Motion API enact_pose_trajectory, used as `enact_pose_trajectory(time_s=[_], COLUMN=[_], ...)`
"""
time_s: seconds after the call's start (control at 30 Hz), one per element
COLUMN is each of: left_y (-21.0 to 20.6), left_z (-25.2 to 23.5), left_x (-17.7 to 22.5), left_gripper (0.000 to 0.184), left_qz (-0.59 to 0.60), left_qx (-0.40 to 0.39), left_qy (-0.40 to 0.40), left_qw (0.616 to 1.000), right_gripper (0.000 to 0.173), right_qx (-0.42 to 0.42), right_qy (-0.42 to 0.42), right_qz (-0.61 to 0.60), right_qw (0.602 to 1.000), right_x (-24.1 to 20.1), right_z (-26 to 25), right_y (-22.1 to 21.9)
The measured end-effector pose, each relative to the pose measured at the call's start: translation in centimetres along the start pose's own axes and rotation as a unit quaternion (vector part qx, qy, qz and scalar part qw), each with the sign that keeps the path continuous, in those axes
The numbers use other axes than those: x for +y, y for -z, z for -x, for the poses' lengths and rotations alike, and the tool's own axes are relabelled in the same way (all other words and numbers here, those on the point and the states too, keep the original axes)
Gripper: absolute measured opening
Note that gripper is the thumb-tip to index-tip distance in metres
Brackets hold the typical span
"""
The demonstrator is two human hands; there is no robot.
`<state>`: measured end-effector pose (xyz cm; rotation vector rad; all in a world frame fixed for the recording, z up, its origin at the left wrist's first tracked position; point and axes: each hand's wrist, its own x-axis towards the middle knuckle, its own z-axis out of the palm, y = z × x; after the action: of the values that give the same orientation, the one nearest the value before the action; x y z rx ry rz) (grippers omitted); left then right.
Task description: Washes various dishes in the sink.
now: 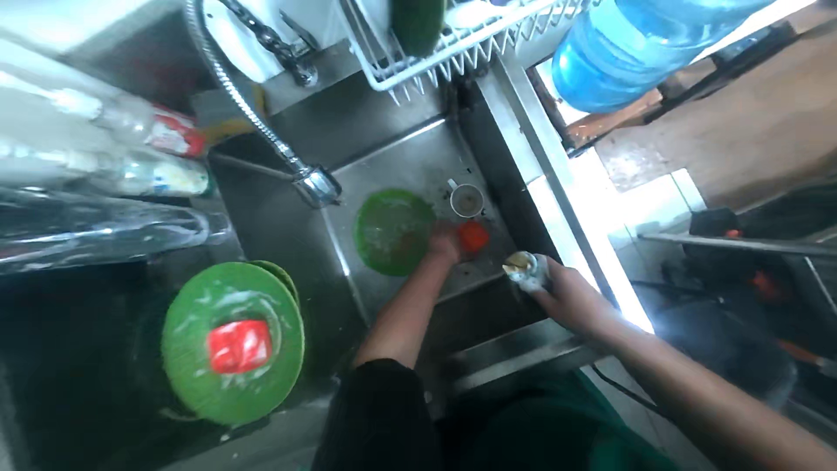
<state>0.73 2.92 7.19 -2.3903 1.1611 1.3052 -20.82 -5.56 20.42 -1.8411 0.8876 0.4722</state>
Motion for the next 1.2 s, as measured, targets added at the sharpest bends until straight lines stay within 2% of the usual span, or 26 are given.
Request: enact_pose_trajectory(time_s=[0.1,0.2,0.27,0.37,0.47,0.53,0.6,0.67,0.77,0.83,0.9,1.03,1.13,1.2], left_y=[1.5,2.5,2.9,2.3,1.0,0.7,0.7,1.1,1.0,0.8,1.3,3.5,4.7,5.5], left_z=[3.1,6.1,7.7,8.9,8.7,8.4,8.5,8.8,9.0,8.8,9.2,10.3,10.6,10.8], left_x=[-3.0,-5.7,-7.5,-9.6,-10.7,-10.7,-10.5,-10.2,-10.4,-10.7,-10.9,-11.1,-11.5,-11.5], left_gripper=[0.08,0.072,0.071,0.082,0.091,0.091,0.09,0.088,0.086,0.083,0.081,0.084,0.083,0.084], left_qz=[0.058,0.211,0.283,0.311,0.376,0.383,0.396,0.44,0.501,0.48,0.436,0.328,0.296,0.297], left_qx=[0.109,0.159,0.185,0.272,0.377,0.429,0.45,0.436,0.427,0.432,0.401,0.339,0.334,0.33], left_qy=[-0.02,0.004,0.03,0.044,0.032,0.042,0.063,0.081,0.063,0.057,0.08,0.113,0.109,0.111], left_qw=[0.992,0.964,0.941,0.91,0.846,0.817,0.798,0.781,0.75,0.762,0.802,0.874,0.888,0.889], right_gripper=[0.04,0.032,0.029,0.027,0.025,0.027,0.029,0.033,0.04,0.039,0.04,0.046,0.045,0.045], right_qx=[-0.014,-0.006,0.017,0.035,0.06,0.085,0.114,0.137,0.149,0.172,0.198,0.233,0.194,0.182], right_qy=[0.016,0.023,0.051,0.101,0.165,0.175,0.179,0.175,0.177,0.19,0.185,0.16,0.212,0.233], right_qz=[-0.062,-0.178,-0.213,-0.216,-0.235,-0.246,-0.253,-0.278,-0.331,-0.345,-0.345,-0.245,-0.144,-0.134], right_qw=[0.998,0.984,0.975,0.971,0.956,0.949,0.944,0.934,0.915,0.903,0.899,0.927,0.947,0.946], right_x=[0.5,-1.1,-4.2,-10.4,-15.9,-19.6,-22.5,-25.0,-28.2,-29.9,-31.5,-34.2,-35.1,-35.6], right_z=[-0.4,-1.2,-2.1,-4.3,-7.9,-10.0,-11.9,-13.8,-15.6,-16.8,-18.4,-22.5,-25.1,-26.3], right_y=[0.3,1.0,1.7,2.7,2.7,2.6,2.2,1.9,0.8,0.0,-0.2,1.6,3.2,3.4])
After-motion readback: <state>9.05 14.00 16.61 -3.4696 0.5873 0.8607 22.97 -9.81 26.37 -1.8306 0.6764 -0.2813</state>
